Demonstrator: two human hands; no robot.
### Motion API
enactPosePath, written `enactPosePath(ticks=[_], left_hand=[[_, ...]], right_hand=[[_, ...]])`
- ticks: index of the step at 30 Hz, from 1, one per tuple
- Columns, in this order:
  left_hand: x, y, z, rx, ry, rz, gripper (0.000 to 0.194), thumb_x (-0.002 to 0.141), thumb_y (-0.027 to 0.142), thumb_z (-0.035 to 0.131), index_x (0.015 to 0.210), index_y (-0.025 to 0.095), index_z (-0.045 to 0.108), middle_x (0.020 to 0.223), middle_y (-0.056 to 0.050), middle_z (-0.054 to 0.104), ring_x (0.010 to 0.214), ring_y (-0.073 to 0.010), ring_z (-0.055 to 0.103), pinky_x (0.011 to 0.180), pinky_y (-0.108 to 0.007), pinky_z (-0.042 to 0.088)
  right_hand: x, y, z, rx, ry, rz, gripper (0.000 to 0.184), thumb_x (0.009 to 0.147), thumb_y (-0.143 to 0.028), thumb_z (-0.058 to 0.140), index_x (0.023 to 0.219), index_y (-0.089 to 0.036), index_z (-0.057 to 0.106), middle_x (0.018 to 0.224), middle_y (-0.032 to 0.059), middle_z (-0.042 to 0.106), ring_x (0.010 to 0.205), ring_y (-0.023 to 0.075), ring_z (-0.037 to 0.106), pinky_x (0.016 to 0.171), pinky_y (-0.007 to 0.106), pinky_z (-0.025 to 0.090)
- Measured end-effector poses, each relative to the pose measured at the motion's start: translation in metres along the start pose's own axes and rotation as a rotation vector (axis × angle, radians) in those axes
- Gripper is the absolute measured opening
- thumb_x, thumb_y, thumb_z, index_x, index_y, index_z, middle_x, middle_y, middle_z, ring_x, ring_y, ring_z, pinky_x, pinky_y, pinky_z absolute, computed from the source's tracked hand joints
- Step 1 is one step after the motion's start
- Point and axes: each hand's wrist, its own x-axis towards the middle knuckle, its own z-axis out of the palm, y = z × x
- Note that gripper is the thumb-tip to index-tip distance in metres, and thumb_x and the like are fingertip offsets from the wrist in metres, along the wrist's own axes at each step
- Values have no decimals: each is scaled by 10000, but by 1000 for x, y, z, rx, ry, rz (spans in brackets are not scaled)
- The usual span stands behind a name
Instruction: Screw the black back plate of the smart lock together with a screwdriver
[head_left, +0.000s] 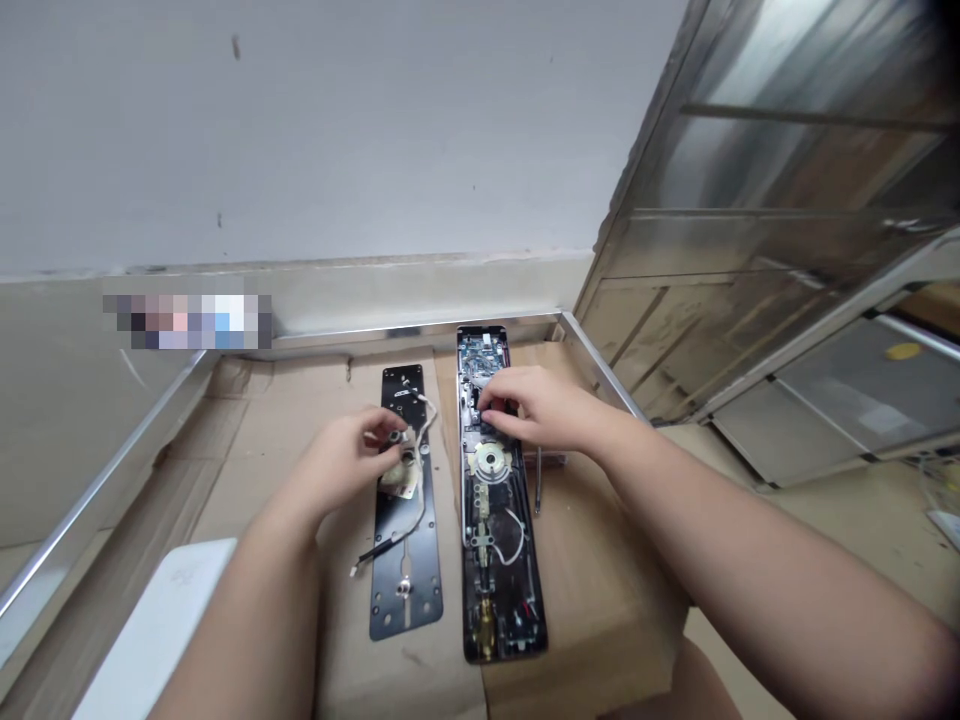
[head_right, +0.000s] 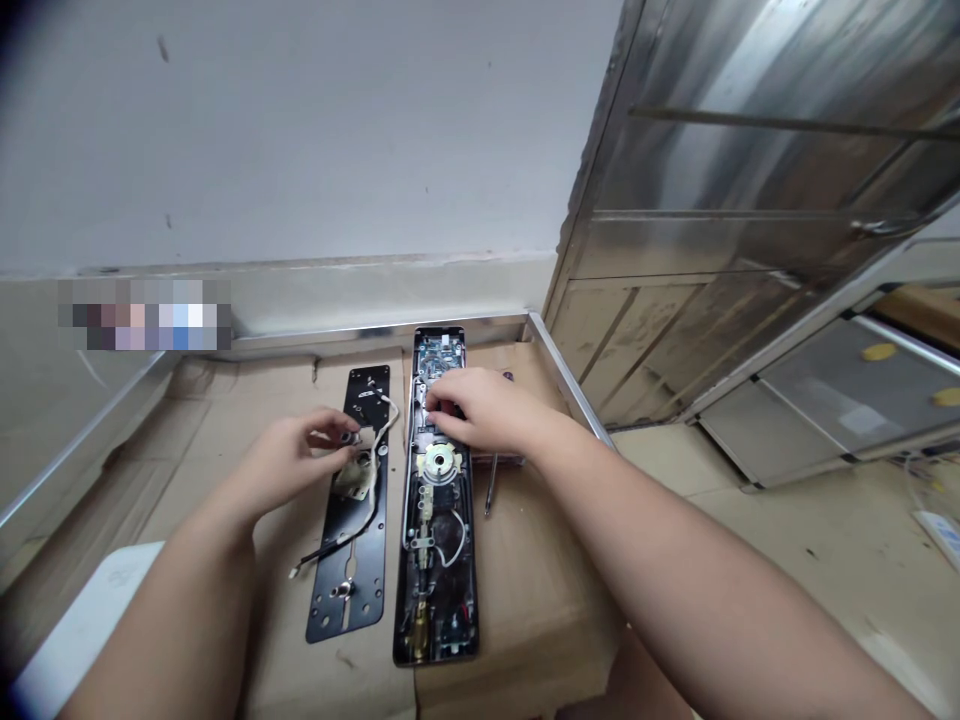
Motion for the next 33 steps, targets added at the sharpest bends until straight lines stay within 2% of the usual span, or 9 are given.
enactPosePath(ticks=[3, 5, 8, 11, 18, 22, 24, 29, 33], left_hand=[[-4, 20, 17, -208, 83, 217, 234, 839, 312, 690, 1043, 198, 701, 1053, -74, 694, 936, -212, 675, 856, -364, 572], [-5, 32, 32, -334, 105, 291, 219, 850, 293, 701, 1045, 193, 694, 1078, -81, 675, 948, -203, 678, 851, -359, 589], [-8, 43, 51, -447, 148, 321, 209, 842, 270, 738, 1023, 191, 670, 1016, -61, 676, 876, -176, 686, 818, -339, 597], [-11, 46, 57, -488, 190, 313, 245, 823, 255, 774, 1010, 197, 628, 899, -24, 673, 799, -154, 670, 769, -311, 581], [-17, 47, 50, -375, 208, 404, 161, 828, 218, 764, 883, 194, 615, 845, -11, 649, 742, -134, 639, 706, -279, 543], [-18, 48, 43, -353, 91, 413, 203, 828, 246, 761, 925, 200, 589, 859, -10, 649, 757, -140, 649, 726, -285, 549], [-15, 40, 34, -323, 21, 367, 196, 850, 257, 725, 986, 205, 595, 900, -21, 664, 786, -149, 648, 737, -293, 544], [-4, 4, 10, -114, -119, 104, 149, 864, 283, 633, 992, 209, 620, 841, -15, 655, 719, -161, 608, 636, -286, 486], [1, -16, 10, 73, -158, 49, 200, 792, 299, 659, 970, 207, 657, 834, -28, 638, 708, -183, 601, 635, -306, 470]], right_hand=[[-1, -4, 3, 55, 15, -71, 147, 941, -255, 564, 1015, -189, 672, 932, 28, 679, 873, 153, 590, 814, 293, 448], [-1, -8, 4, 100, 11, -134, 184, 941, -258, 573, 1089, -198, 666, 974, 34, 665, 908, 153, 598, 844, 293, 464], [-3, -14, 3, 155, -30, -192, 243, 923, -237, 595, 1156, -199, 656, 1003, 46, 636, 926, 156, 599, 854, 298, 482], [-4, -19, 1, 202, -43, -211, 291, 894, -190, 613, 1183, -193, 648, 1008, 45, 615, 905, 147, 593, 845, 293, 490], [-4, -28, 1, 273, -82, -278, 209, 863, -108, 604, 1047, -185, 667, 950, 19, 613, 867, 121, 576, 819, 258, 472], [-5, -27, 0, 264, -132, -257, 180, 798, -91, 618, 949, -178, 663, 846, -10, 576, 761, 100, 539, 720, 232, 444], [-6, -24, -4, 246, -144, -206, 192, 764, -79, 604, 921, -176, 656, 820, -13, 578, 747, 104, 536, 695, 233, 436], [-7, -21, -12, 147, -222, -19, 154, 747, -116, 593, 882, -181, 627, 835, -5, 643, 717, 111, 544, 646, 245, 408], [-6, -24, -9, 57, -292, 25, 137, 732, -136, 610, 856, -193, 624, 814, -2, 647, 705, 125, 538, 629, 262, 379]])
